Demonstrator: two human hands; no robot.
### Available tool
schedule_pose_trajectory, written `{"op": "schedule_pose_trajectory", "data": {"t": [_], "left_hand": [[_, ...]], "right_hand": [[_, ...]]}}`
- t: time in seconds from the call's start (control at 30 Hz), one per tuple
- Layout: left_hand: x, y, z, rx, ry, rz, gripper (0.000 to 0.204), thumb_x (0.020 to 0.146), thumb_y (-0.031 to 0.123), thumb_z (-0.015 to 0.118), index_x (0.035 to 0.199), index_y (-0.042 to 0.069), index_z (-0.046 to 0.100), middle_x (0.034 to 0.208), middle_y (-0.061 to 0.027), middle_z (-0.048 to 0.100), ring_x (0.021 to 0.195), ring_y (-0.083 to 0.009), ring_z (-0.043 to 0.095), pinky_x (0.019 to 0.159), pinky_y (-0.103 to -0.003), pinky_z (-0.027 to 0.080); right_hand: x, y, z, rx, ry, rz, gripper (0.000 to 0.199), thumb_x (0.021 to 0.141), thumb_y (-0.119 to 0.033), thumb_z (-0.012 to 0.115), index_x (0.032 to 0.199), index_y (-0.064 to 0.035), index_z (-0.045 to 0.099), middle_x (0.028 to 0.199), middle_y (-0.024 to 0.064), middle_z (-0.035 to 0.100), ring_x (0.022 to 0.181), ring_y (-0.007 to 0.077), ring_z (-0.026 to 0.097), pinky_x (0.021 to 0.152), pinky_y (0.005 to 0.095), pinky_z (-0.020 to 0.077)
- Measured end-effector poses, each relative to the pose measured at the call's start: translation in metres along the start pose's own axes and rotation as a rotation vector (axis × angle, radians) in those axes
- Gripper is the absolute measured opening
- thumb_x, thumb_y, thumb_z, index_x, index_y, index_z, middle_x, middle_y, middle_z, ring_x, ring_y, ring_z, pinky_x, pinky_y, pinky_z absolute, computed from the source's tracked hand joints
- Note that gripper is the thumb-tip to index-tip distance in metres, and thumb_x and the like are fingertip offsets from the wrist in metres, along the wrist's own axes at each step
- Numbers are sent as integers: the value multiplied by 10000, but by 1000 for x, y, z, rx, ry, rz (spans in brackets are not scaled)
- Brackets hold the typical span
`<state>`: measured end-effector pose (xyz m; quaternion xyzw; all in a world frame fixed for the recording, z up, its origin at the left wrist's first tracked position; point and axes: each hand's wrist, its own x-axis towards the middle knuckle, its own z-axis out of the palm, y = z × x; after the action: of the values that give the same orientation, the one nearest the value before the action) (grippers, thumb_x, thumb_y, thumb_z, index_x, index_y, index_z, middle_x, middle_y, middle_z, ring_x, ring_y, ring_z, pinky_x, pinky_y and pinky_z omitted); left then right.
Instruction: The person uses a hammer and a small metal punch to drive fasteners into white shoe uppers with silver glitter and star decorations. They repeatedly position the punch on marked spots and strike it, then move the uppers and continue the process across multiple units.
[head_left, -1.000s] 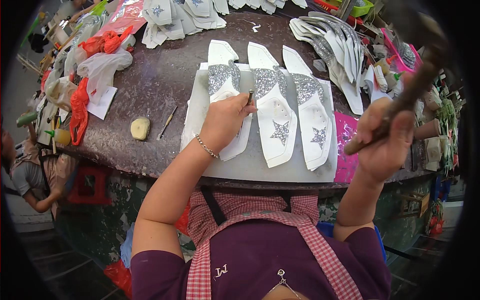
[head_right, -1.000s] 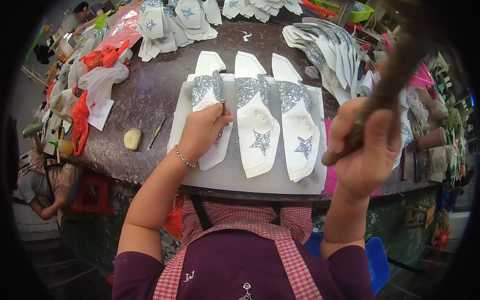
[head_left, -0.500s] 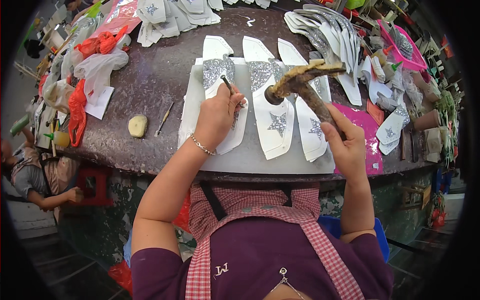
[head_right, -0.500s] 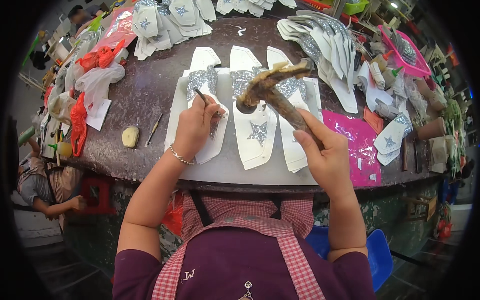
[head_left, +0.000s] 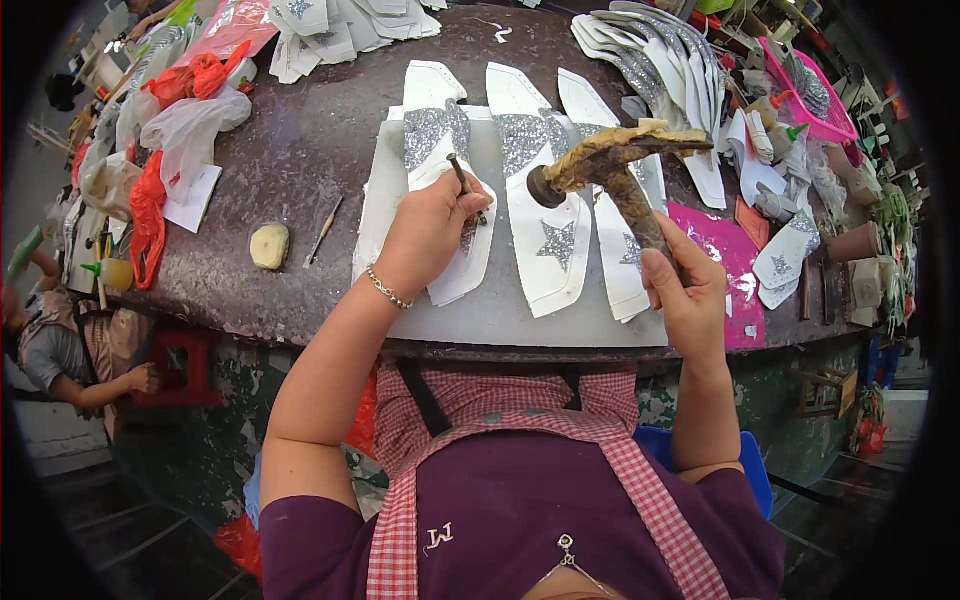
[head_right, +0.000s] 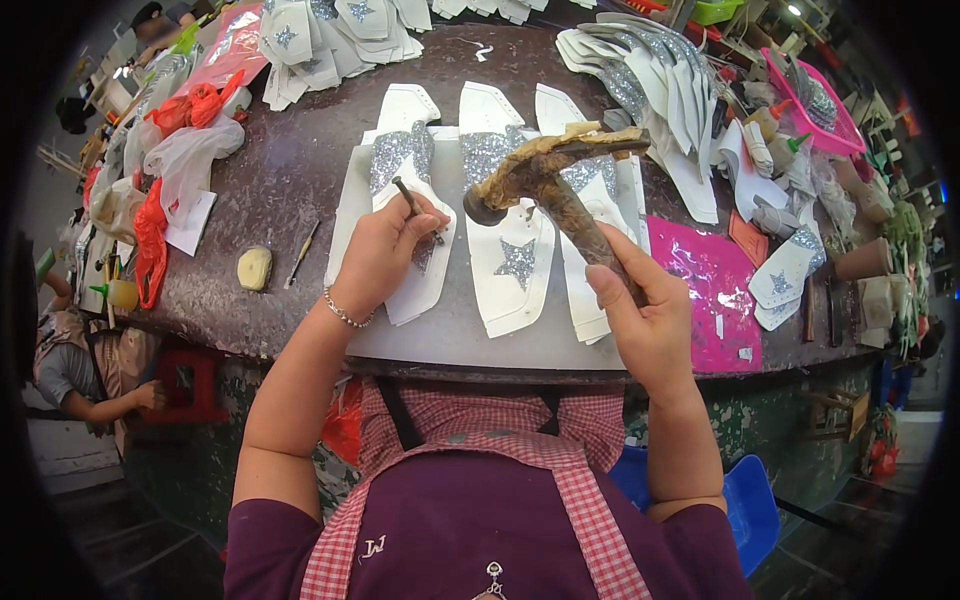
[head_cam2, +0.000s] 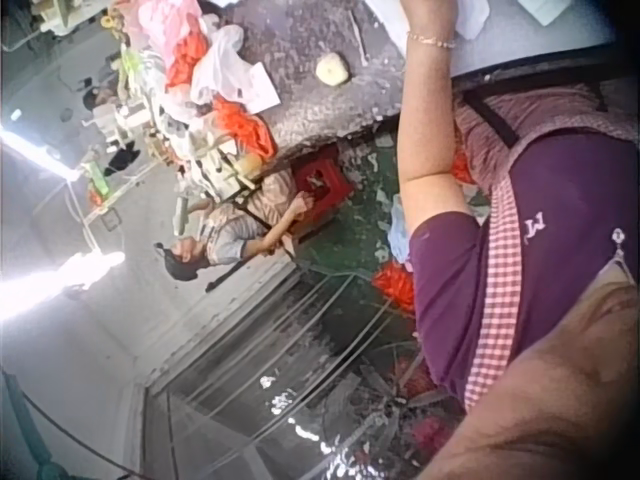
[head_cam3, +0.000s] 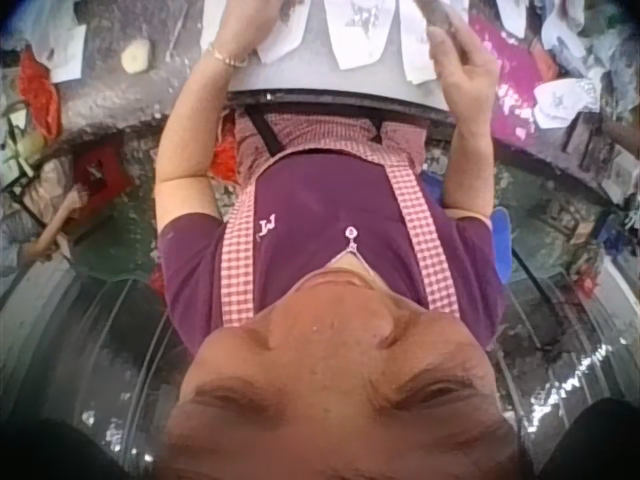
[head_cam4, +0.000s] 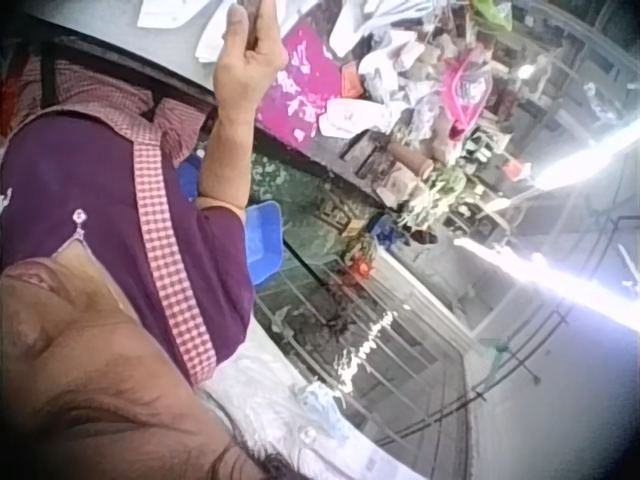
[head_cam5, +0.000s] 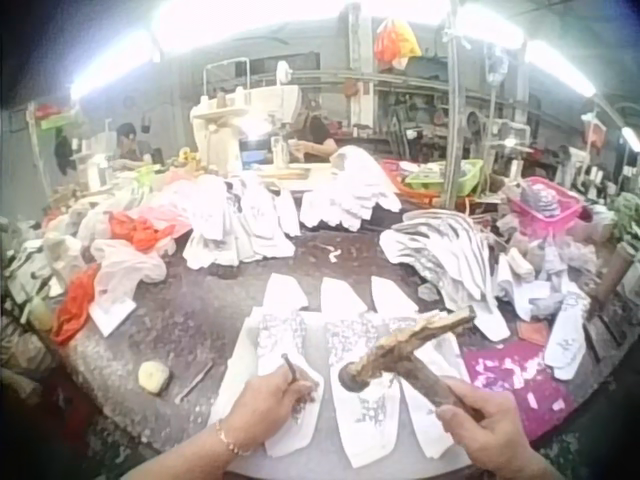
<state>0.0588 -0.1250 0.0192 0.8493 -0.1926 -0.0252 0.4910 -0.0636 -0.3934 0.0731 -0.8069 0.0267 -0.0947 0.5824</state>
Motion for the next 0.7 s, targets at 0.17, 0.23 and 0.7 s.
{"op": "schedule_pose_trajectory", "data": {"t": [0.17,0.23,0.7], "left_hand": [[3,10,1,116,-8,62,113,965,94,580,978,-16,601,856,-131,705,779,-256,691,714,-345,519],[2,6,3,216,46,189,103,946,95,594,959,-7,595,845,-147,689,792,-301,681,711,-370,514],[-10,10,11,400,94,327,119,942,113,587,908,7,546,821,-158,662,747,-356,652,655,-424,506]], "right_hand": [[6,-11,3,71,-26,-17,433,956,-143,655,1349,14,566,774,-9,587,654,34,477,572,183,371],[12,-22,1,149,-14,-88,453,972,-152,629,1380,19,528,760,6,579,616,35,467,543,178,362],[21,-46,0,-538,-45,-348,389,917,-88,669,1290,4,610,793,19,657,677,104,595,615,228,447]]}}
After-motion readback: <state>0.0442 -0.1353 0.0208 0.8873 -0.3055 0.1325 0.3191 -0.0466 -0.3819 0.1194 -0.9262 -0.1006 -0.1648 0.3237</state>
